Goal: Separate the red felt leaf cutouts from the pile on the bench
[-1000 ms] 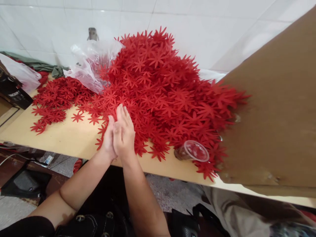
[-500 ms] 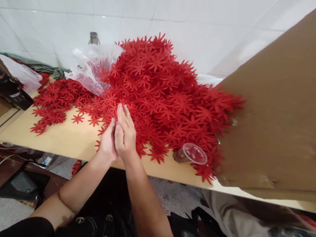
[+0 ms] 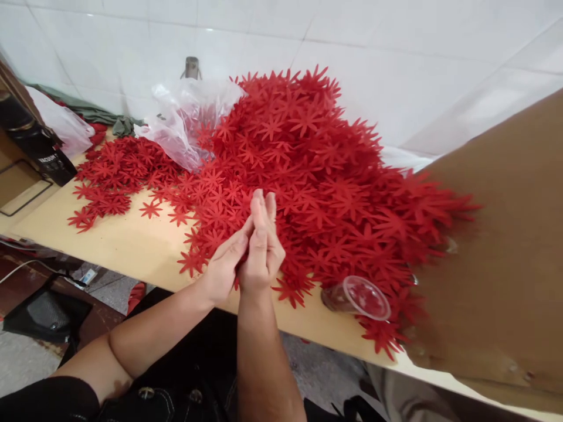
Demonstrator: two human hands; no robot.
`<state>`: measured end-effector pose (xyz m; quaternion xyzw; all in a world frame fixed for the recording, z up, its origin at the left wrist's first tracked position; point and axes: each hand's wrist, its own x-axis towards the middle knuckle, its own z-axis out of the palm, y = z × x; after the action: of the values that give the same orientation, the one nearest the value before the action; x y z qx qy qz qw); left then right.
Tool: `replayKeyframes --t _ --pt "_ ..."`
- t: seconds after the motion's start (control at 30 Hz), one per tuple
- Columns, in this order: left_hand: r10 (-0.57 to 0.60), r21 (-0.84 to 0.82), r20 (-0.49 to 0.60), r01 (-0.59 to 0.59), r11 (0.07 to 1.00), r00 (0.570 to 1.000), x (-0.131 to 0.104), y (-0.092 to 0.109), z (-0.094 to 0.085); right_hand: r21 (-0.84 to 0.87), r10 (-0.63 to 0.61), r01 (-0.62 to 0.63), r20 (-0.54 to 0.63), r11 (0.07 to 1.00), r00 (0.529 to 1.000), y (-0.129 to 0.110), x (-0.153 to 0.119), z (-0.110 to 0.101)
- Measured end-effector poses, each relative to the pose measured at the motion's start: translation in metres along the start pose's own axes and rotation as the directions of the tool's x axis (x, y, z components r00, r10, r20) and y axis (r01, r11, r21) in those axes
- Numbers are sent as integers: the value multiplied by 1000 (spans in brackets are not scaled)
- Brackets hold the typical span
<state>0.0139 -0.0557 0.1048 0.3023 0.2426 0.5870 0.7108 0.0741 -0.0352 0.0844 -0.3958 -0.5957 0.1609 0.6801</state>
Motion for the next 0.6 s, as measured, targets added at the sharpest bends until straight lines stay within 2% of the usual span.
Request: replayKeyframes --t 0.1,0.23,0.3,0.37,0.43,0.5,0.6 --pt "-32 -49 -49 29 998 998 -1 -2 -1 -73 -65 69 54 995 996 1 -8 0" --pt "-30 -164 -146 6 986 989 -2 -12 0 -129 -198 240 271 962 942 -8 -25 4" --pt "-14 -141 -119 -2 990 993 -1 -14 1 -114 -194 230 260 967 946 -10 -24 4" --pt "-66 -85 -50 62 994 997 3 -12 1 -99 -170 195 218 976 961 -8 -14 1" --pt "-120 -73 -4 119 990 993 8 -7 0 -119 -184 211 203 970 962 0 -4 -3" --pt "-160 -133 6 159 978 987 12 -3 -4 -171 -225 258 192 951 955 9 1 -6" --pt "-232 -303 -20 215 928 973 18 -3 -13 -251 -228 280 216 927 949 17 -13 -4"
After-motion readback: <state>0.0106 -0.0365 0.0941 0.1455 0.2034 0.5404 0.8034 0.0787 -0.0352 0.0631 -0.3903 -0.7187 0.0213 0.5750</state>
